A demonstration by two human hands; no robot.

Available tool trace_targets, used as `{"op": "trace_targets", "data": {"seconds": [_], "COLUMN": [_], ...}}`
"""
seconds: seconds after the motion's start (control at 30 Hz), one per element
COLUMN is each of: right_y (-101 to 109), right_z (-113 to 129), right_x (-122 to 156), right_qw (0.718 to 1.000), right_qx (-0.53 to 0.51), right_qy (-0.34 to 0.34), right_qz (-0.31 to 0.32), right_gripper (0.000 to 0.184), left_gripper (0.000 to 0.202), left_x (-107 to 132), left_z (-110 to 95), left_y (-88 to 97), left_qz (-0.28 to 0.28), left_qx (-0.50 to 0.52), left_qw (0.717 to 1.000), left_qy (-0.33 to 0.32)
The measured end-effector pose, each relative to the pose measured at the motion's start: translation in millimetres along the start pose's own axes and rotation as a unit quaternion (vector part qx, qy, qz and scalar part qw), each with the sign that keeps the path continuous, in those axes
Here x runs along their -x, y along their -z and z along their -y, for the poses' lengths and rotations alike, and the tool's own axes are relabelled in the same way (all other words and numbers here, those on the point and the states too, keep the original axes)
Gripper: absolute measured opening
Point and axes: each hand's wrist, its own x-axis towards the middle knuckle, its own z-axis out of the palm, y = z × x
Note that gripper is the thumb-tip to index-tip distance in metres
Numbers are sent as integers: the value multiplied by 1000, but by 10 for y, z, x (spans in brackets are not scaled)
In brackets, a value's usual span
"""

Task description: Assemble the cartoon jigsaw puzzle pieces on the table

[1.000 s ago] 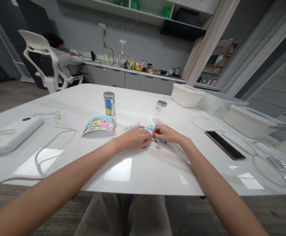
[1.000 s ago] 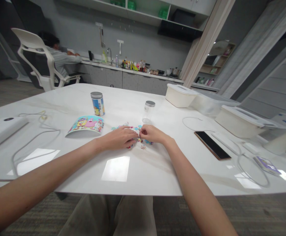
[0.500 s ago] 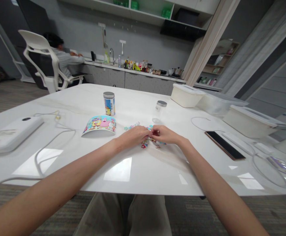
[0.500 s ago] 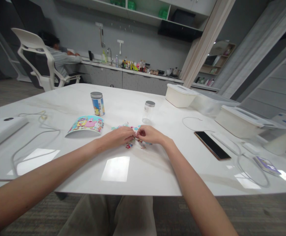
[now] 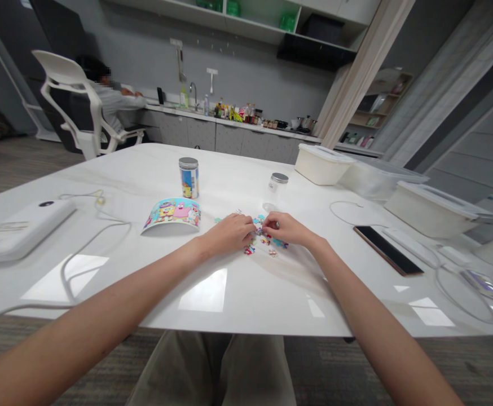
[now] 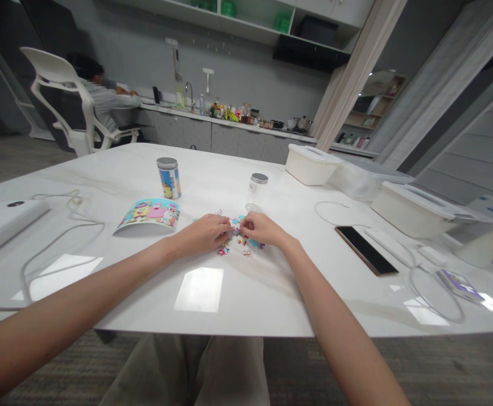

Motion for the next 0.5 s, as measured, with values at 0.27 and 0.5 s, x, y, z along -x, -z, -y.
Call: {"op": "trace_targets", "data": {"seconds": [0.27, 0.5], "right_y": [103, 262], "right_z": [-40, -135], "right_x": [11, 86], "right_qw": [995, 983], "right_qx": [92, 157], "right_qy": [-23, -78], "right_qz": [-36, -57], "right_gripper": [16, 12], "left_gripper": [21, 24], "left_x": [15, 5], "left_z": [-11, -30], "left_y": [-8, 11], "left_qz": [18, 20], "left_qx": [24, 44], "left_qw": [999, 998], "left_qy": [-40, -40]}}
